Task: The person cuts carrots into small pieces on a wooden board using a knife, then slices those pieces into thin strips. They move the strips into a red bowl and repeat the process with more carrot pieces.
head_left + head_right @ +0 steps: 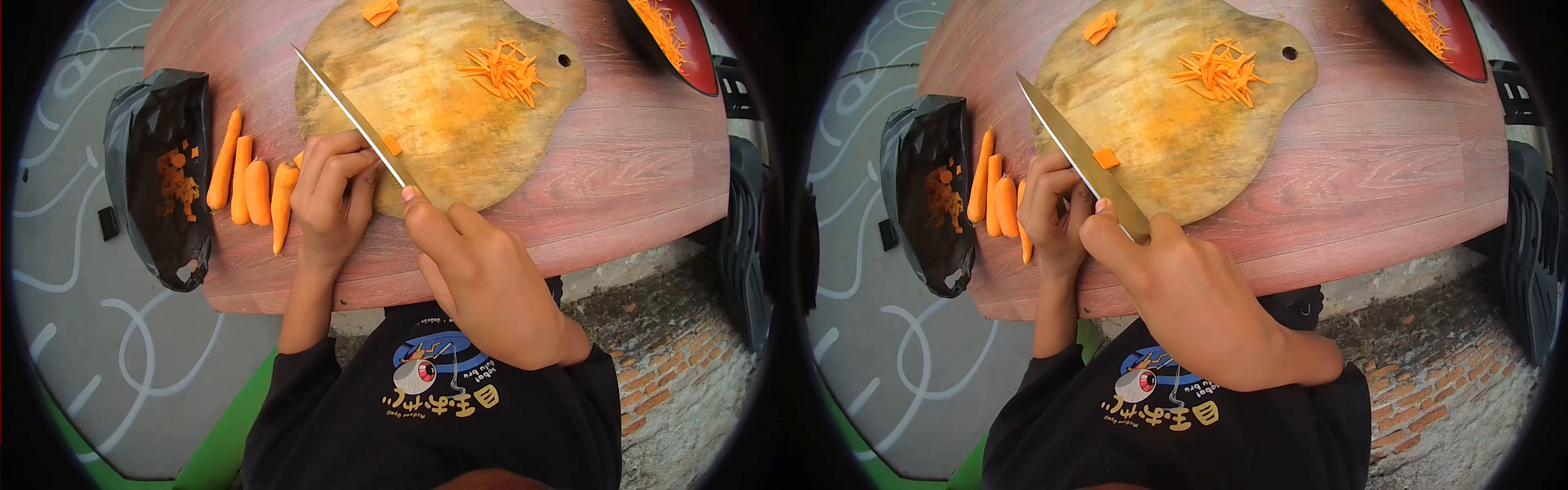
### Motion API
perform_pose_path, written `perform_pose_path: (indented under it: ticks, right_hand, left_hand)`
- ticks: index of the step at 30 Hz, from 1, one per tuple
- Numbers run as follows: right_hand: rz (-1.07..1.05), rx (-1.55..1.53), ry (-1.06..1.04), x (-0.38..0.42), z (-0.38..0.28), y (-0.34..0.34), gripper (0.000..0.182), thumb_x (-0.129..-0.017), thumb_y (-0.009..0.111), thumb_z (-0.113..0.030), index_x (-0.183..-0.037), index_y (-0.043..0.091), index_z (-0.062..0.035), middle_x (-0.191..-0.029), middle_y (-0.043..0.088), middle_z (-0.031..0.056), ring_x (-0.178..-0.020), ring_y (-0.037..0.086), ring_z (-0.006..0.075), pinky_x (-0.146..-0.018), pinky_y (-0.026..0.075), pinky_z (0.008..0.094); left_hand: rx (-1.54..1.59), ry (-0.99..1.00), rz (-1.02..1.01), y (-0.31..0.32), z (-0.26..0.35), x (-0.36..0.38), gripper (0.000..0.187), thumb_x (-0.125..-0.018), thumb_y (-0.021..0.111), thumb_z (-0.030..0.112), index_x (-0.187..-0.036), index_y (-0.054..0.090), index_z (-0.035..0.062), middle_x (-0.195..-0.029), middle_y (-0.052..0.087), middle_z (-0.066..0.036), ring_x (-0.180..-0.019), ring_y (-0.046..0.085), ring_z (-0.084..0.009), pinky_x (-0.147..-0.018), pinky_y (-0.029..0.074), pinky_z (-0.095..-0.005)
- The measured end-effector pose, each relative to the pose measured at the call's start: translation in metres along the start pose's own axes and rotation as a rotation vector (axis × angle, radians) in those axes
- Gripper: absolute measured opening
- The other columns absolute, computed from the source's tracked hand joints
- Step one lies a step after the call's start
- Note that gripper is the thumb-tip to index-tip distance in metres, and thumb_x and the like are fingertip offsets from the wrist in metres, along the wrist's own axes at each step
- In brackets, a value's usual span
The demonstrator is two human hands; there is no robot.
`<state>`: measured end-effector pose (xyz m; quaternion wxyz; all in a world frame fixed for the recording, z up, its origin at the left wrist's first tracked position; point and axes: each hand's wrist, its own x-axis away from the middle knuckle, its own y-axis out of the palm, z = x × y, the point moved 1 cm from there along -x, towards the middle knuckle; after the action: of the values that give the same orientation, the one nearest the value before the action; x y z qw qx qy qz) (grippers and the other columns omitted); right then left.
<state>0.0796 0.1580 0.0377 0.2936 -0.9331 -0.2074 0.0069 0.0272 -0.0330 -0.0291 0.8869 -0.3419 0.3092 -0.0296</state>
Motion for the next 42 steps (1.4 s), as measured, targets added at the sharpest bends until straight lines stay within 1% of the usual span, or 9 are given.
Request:
perform_pose_path:
  ticks: [7,15,20,23,28,31,38,41,42]
  right_hand:
    - [-0.003,0.003,-0.006,-0.006,0.000,0.000,0.046,-0.091,0.067,-0.004,-0.136,0.056,-0.0059,-0.082,0.055,0.0182,-0.066,0.063,0.0413,-0.055,0.052,0.0491]
    - [-0.021,-0.017,0.001,-0.013,0.001,-0.001,0.043,-0.093,0.066,-0.004,-0.134,0.056,-0.0056,-0.083,0.056,0.0188,-0.067,0.065,0.0418,-0.055,0.054,0.0489]
    - [-0.041,-0.024,0.006,-0.018,0.002,-0.001,0.041,-0.093,0.066,-0.005,-0.133,0.056,-0.0051,-0.084,0.056,0.0187,-0.066,0.065,0.0416,-0.055,0.055,0.0488]
    - [-0.025,-0.043,-0.010,-0.021,0.003,-0.001,0.040,-0.093,0.066,-0.005,-0.132,0.057,-0.0058,-0.085,0.056,0.0181,-0.066,0.066,0.0408,-0.054,0.056,0.0482]
    - [-0.080,0.047,0.011,-0.026,0.001,0.001,0.036,-0.094,0.065,-0.006,-0.129,0.058,-0.0066,-0.084,0.055,0.0169,-0.066,0.066,0.0380,-0.053,0.056,0.0464]
    - [-0.082,0.022,0.035,-0.029,0.001,0.000,0.034,-0.094,0.065,-0.006,-0.127,0.059,-0.0080,-0.083,0.054,0.0167,-0.065,0.065,0.0377,-0.053,0.055,0.0460]
    - [-0.069,0.036,0.050,-0.038,0.004,0.006,0.032,-0.093,0.066,-0.007,-0.124,0.059,-0.0101,-0.083,0.054,0.0171,-0.067,0.065,0.0394,-0.054,0.054,0.0483]
    - [-0.036,0.021,0.042,-0.042,0.007,0.009,0.034,-0.092,0.066,-0.006,-0.124,0.058,-0.0087,-0.083,0.056,0.0182,-0.068,0.065,0.0414,-0.057,0.054,0.0495]
    - [-0.013,-0.022,0.010,-0.044,0.009,0.008,0.034,-0.092,0.065,-0.004,-0.125,0.057,-0.0072,-0.085,0.058,0.0199,-0.070,0.065,0.0429,-0.060,0.053,0.0504]
  left_hand:
    - [0.007,-0.001,0.010,0.000,0.000,-0.001,0.024,-0.076,0.076,-0.011,-0.093,0.063,0.0002,-0.096,0.068,-0.013,-0.084,0.063,-0.0278,-0.073,0.050,-0.0355]
    - [0.026,-0.020,0.006,0.000,-0.001,0.000,0.026,-0.075,0.078,-0.010,-0.093,0.063,0.0007,-0.096,0.069,-0.013,-0.083,0.063,-0.0273,-0.073,0.049,-0.0352]
    - [0.005,0.020,0.001,-0.001,-0.002,-0.001,0.027,-0.074,0.079,-0.010,-0.094,0.064,0.0013,-0.097,0.069,-0.013,-0.084,0.064,-0.0268,-0.073,0.049,-0.0351]
    - [0.015,0.030,0.005,0.000,-0.002,-0.002,0.028,-0.074,0.079,-0.010,-0.094,0.064,0.0015,-0.098,0.070,-0.013,-0.083,0.064,-0.0271,-0.073,0.049,-0.0354]
    - [0.022,0.025,-0.007,-0.001,-0.002,-0.003,0.028,-0.074,0.079,-0.010,-0.095,0.064,0.0015,-0.098,0.070,-0.014,-0.083,0.065,-0.0274,-0.073,0.049,-0.0358]
    - [0.023,0.024,-0.011,-0.002,-0.003,-0.003,0.028,-0.074,0.079,-0.009,-0.095,0.064,0.0014,-0.098,0.070,-0.014,-0.083,0.064,-0.0276,-0.073,0.049,-0.0360]
    - [0.025,0.024,-0.008,-0.001,-0.004,-0.002,0.026,-0.075,0.078,-0.010,-0.095,0.064,0.0012,-0.098,0.070,-0.014,-0.082,0.064,-0.0276,-0.071,0.049,-0.0357]
    - [0.028,0.022,-0.002,0.000,-0.005,-0.001,0.026,-0.076,0.077,-0.010,-0.096,0.065,0.0013,-0.098,0.069,-0.014,-0.082,0.064,-0.0273,-0.071,0.049,-0.0357]
    - [0.024,0.024,0.005,0.000,-0.005,-0.002,0.026,-0.076,0.077,-0.010,-0.096,0.065,0.0013,-0.098,0.069,-0.014,-0.082,0.064,-0.0273,-0.071,0.049,-0.0357]
